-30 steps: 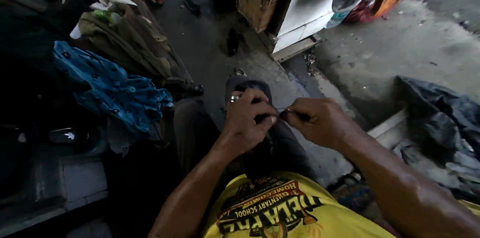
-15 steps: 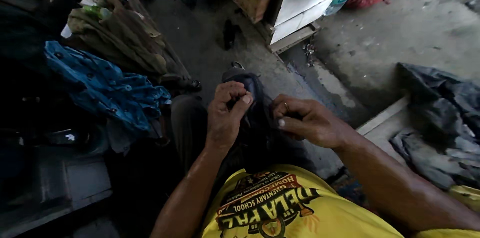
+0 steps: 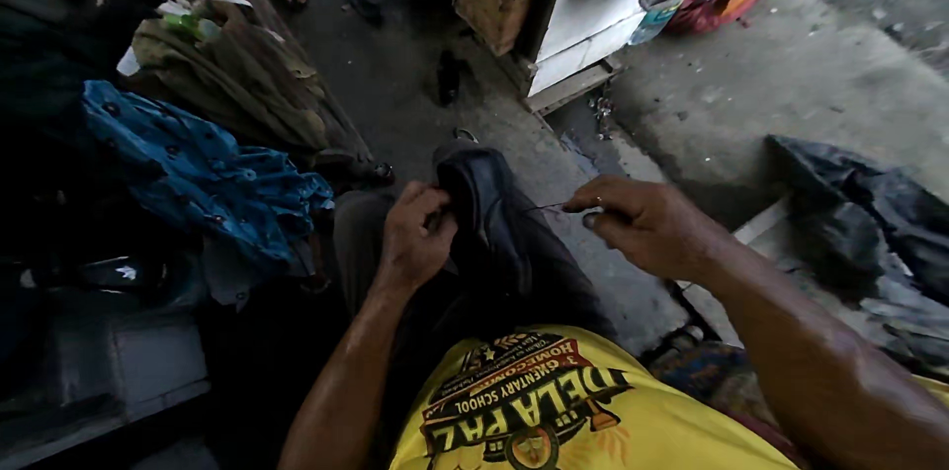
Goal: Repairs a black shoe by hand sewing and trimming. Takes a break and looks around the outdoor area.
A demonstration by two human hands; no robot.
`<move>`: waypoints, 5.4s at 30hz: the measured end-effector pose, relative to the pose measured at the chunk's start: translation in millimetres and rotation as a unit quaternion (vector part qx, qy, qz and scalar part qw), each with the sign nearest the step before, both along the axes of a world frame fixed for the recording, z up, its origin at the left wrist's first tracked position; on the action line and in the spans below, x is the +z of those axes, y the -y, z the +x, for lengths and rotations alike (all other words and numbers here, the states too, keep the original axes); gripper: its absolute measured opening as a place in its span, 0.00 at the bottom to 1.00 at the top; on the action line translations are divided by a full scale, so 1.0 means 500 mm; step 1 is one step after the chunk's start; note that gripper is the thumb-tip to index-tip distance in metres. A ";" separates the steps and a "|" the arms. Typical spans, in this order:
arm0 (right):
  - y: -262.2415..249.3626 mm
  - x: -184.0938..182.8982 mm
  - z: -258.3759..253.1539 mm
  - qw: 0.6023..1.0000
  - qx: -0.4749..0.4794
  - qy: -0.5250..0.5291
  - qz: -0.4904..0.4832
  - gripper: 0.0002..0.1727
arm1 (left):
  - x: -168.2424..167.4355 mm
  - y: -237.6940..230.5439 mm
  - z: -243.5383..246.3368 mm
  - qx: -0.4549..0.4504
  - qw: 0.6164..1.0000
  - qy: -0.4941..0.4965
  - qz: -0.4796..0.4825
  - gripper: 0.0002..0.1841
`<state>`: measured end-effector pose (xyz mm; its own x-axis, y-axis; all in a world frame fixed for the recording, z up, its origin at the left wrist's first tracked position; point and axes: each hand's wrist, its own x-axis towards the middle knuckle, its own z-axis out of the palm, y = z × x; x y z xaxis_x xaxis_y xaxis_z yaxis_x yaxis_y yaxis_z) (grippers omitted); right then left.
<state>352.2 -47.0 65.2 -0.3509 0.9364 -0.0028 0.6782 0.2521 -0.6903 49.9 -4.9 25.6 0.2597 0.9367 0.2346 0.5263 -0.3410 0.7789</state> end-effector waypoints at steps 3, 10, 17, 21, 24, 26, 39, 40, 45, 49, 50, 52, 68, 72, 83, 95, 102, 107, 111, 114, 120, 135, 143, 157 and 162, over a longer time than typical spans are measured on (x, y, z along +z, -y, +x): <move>-0.016 -0.046 0.046 0.991 -0.040 0.127 0.025 0.07 | 0.038 0.002 0.008 -0.025 0.997 -0.053 -0.047 0.07; -0.040 -0.050 -0.091 0.979 -0.088 -0.127 -0.134 0.25 | 0.009 -0.041 -0.003 -0.088 0.986 -0.127 -0.059 0.10; -0.068 -0.070 -0.111 0.972 -0.029 -0.178 -0.152 0.17 | 0.027 -0.073 -0.123 0.054 0.995 -0.065 -0.057 0.19; -0.086 -0.086 -0.123 0.963 -0.029 -0.211 -0.164 0.17 | 0.033 -0.087 -0.081 -0.105 0.835 0.501 -0.200 0.25; -0.101 -0.096 -0.132 0.956 -0.026 -0.225 -0.187 0.19 | 0.024 -0.134 -0.053 -0.058 0.767 0.570 -0.290 0.28; -0.115 -0.102 -0.138 0.951 -0.020 -0.237 -0.198 0.21 | 0.006 -0.189 -0.048 0.003 0.789 0.524 -0.321 0.25; -0.171 -0.117 -0.136 0.935 0.013 -0.210 -0.285 0.20 | -0.041 -0.330 -0.060 0.050 0.834 0.444 -0.322 0.20; -0.178 -0.120 -0.120 0.929 0.033 -0.217 -0.298 0.19 | -0.051 -0.298 -0.070 0.015 0.852 0.415 -0.319 0.18; -0.314 -0.203 -0.030 0.939 -0.095 -0.188 -0.271 0.14 | -0.119 -0.154 -0.073 0.030 0.890 0.234 -0.389 0.50; -0.525 -0.438 -0.008 0.915 -0.195 -0.093 -0.340 0.17 | -0.103 -0.175 -0.042 0.146 0.896 0.137 -0.397 0.21; -0.578 -0.503 -0.014 0.909 -0.189 -0.080 -0.362 0.19 | -0.106 -0.189 -0.051 0.155 0.910 0.127 -0.362 0.17; -0.672 -0.620 -0.048 0.898 -0.184 -0.067 -0.393 0.18 | -0.105 -0.222 -0.090 0.140 0.935 0.121 -0.303 0.15; -0.792 -0.926 -0.167 0.873 -0.228 0.193 -0.385 0.24 | -0.112 -0.295 -0.149 0.112 0.915 0.089 -0.378 0.16; -0.698 -0.928 -0.117 0.850 -0.331 0.179 -0.369 0.34 | -0.108 -0.291 -0.151 0.094 0.923 0.074 -0.365 0.15; -0.614 -0.719 -0.003 0.834 -0.239 -0.039 -0.496 0.22 | -0.017 -0.226 -0.100 0.086 0.971 -0.051 -0.218 0.17; -0.181 -0.067 0.172 0.992 -0.029 -0.048 -0.110 0.30 | -0.002 -0.059 -0.020 0.094 0.978 -0.178 -0.055 0.16; -0.081 0.050 0.082 0.976 0.100 0.179 0.078 0.32 | 0.019 -0.031 0.019 0.063 0.974 -0.218 -0.008 0.17; -0.096 0.051 0.010 0.932 0.143 0.309 0.127 0.26 | 0.025 -0.026 0.029 0.040 0.972 -0.232 0.005 0.16; -0.115 0.084 -0.038 0.904 0.168 0.385 0.081 0.20 | 0.028 -0.033 0.030 0.027 0.968 -0.248 -0.014 0.17; -0.131 0.084 -0.047 0.887 0.195 0.412 0.079 0.15 | 0.029 -0.034 0.025 0.024 0.973 -0.226 -0.028 0.17; -0.139 0.087 -0.023 0.918 0.172 0.347 0.084 0.17 | 0.026 -0.033 -0.027 0.111 0.980 -0.164 -0.027 0.17; -0.035 -0.035 0.020 0.967 -0.143 -0.120 -0.175 0.16 | 0.043 0.011 -0.022 0.121 0.947 0.081 -0.287 0.14; -0.040 -0.138 0.013 0.979 -0.065 -0.125 -0.149 0.17 | -0.051 0.035 -0.055 0.088 0.995 -0.030 -0.046 0.30; -0.020 -0.129 0.025 0.989 -0.027 -0.061 -0.129 0.23 | -0.033 -0.008 -0.030 0.115 0.985 -0.103 -0.081 0.07; -0.030 -0.102 0.021 0.998 0.051 0.046 0.016 0.28 | -0.055 -0.013 -0.036 0.134 0.975 0.061 -0.168 0.11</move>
<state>362.9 -32.0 14.2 -0.4448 0.8956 -0.0093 0.7071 0.3448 -0.6173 31.9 1.4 -2.0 -0.0163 0.9964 -0.0831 0.4582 0.0813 0.8851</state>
